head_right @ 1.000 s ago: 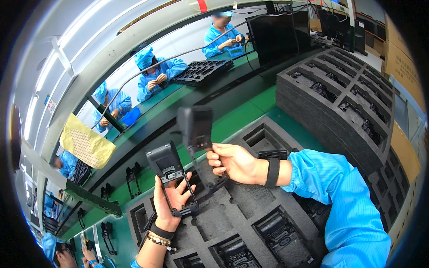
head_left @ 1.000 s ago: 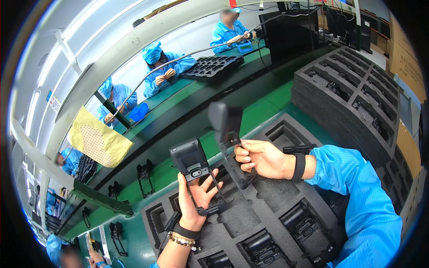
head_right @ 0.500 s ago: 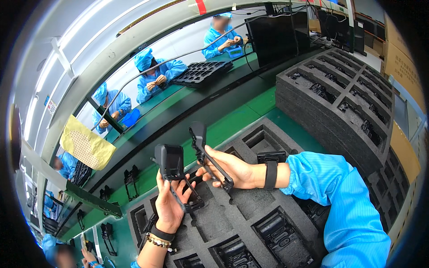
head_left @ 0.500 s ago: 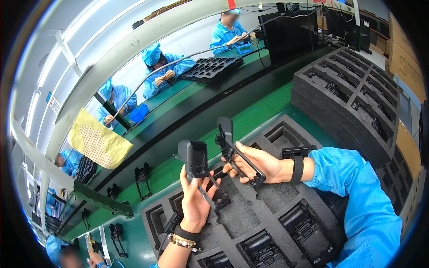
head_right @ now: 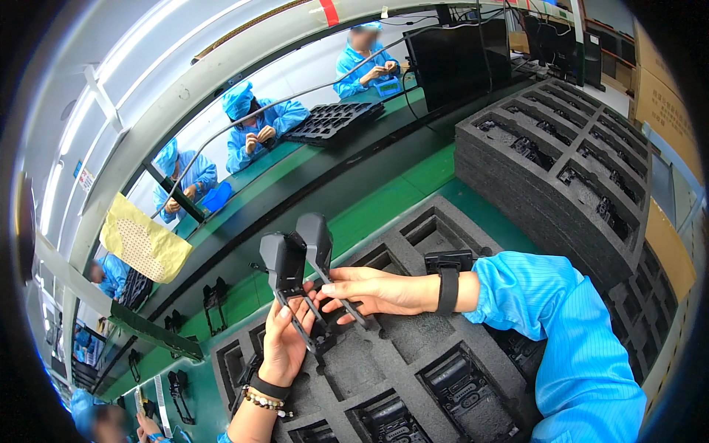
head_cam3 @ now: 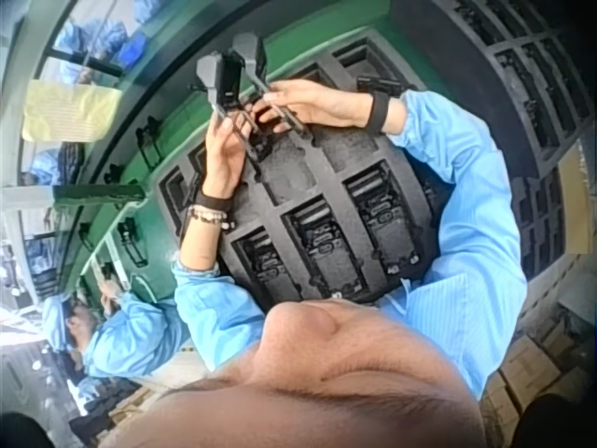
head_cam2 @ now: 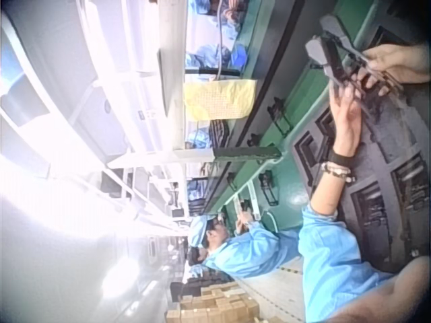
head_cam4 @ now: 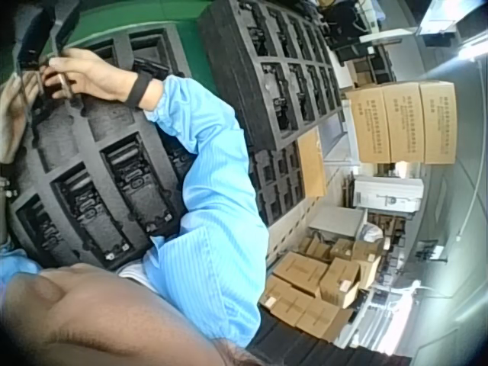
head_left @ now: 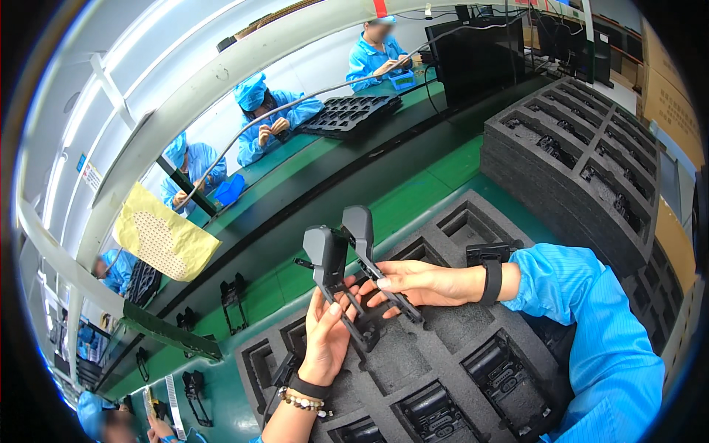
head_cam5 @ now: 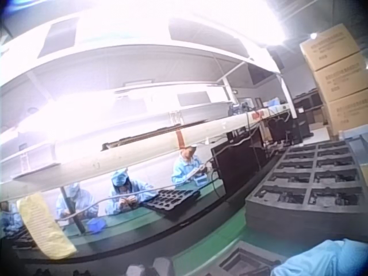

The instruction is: Assembling handheld electronic devices by fitting plastic housings and components together and placing them into foam sorting trays.

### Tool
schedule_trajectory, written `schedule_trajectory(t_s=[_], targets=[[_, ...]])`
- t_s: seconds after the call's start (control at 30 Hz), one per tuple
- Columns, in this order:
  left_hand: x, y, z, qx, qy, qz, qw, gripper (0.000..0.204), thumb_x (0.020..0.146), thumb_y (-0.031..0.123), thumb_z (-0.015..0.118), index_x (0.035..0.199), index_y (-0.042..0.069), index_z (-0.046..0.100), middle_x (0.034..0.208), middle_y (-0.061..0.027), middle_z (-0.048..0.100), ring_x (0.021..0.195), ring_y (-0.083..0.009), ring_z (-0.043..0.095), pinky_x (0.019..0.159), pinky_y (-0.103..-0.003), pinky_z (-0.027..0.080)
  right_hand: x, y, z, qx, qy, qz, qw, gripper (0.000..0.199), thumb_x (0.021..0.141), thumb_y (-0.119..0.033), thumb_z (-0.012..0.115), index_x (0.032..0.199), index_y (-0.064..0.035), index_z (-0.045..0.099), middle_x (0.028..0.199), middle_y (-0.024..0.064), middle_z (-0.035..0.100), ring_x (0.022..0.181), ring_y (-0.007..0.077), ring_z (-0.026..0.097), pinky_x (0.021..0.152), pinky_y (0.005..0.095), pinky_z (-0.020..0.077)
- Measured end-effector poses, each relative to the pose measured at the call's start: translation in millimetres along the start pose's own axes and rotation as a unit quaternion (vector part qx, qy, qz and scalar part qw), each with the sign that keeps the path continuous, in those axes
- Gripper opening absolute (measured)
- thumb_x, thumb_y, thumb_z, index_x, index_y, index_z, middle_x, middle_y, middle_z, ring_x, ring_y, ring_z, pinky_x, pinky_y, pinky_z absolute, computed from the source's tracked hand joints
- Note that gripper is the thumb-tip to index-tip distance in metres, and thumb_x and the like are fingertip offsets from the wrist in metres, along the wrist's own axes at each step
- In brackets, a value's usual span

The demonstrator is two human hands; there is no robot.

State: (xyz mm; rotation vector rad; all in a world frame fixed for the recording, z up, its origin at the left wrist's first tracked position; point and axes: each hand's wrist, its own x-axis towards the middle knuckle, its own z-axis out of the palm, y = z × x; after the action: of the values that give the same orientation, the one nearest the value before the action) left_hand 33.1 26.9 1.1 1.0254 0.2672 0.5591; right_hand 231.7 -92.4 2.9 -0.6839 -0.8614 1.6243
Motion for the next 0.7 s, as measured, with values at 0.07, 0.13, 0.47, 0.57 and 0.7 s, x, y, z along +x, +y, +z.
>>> schedule_trajectory(t_s=[0.07,0.13,0.47,0.57,0.7], targets=[[-1.2,2.5,-1.2,-0.006,0.012,0.001,1.000,0.070,0.081,0.017,0.072,0.140,-0.001,0.038,0.141,-0.0186,0.044,0.135,-0.0276,0.040,0.114,-0.041,0.033,-5.1,-6.8,10.1,-0.085,0.010,-0.051,0.995,0.069,0.094,-0.036,0.062,0.149,-0.0097,0.029,0.135,0.0069,0.048,0.124,0.0159,0.049,0.098,0.0346,0.0468],[-1.5,2.2,-1.0,-0.029,-0.033,0.034,0.998,0.076,0.073,0.011,0.074,0.139,-0.001,0.039,0.142,-0.0172,0.044,0.139,-0.0286,0.036,0.116,-0.042,0.030,-4.5,-2.8,5.6,-0.130,0.014,-0.130,0.983,0.078,0.092,-0.029,0.064,0.152,-0.0071,0.018,0.148,0.0122,0.033,0.122,0.0231,0.049,0.101,0.0424,0.0452],[-6.4,2.1,1.7,-0.033,-0.118,0.022,0.992,0.098,0.059,0.001,0.079,0.145,0.016,0.034,0.147,-0.0036,0.034,0.147,-0.0279,0.019,0.115,-0.055,0.025,-9.6,-8.2,-2.1,-0.464,0.020,-0.293,0.836,0.086,0.080,-0.021,0.079,0.149,-0.0079,0.028,0.144,0.0131,0.038,0.133,0.0241,0.040,0.104,0.0367,0.0428],[-7.0,4.0,0.5,0.021,-0.171,0.021,0.985,0.102,0.059,0.006,0.083,0.147,0.018,0.035,0.152,-0.0054,0.033,0.147,-0.0276,0.020,0.116,-0.052,0.026,-8.8,-13.7,1.7,-0.538,0.004,-0.334,0.774,0.084,0.077,-0.017,0.079,0.147,-0.0080,0.033,0.137,0.0147,0.043,0.124,0.0254,0.047,0.098,0.0350,0.0448],[-6.6,3.9,1.7,-0.032,-0.181,0.015,0.983,0.096,0.062,0.007,0.080,0.146,0.016,0.036,0.152,-0.0072,0.033,0.146,-0.0277,0.021,0.116,-0.051,0.027,-11.3,-14.4,5.7,-0.542,-0.012,-0.333,0.772,0.082,0.077,-0.015,0.076,0.147,-0.0088,0.034,0.136,0.0140,0.043,0.122,0.0259,0.047,0.099,0.0363,0.0439]])
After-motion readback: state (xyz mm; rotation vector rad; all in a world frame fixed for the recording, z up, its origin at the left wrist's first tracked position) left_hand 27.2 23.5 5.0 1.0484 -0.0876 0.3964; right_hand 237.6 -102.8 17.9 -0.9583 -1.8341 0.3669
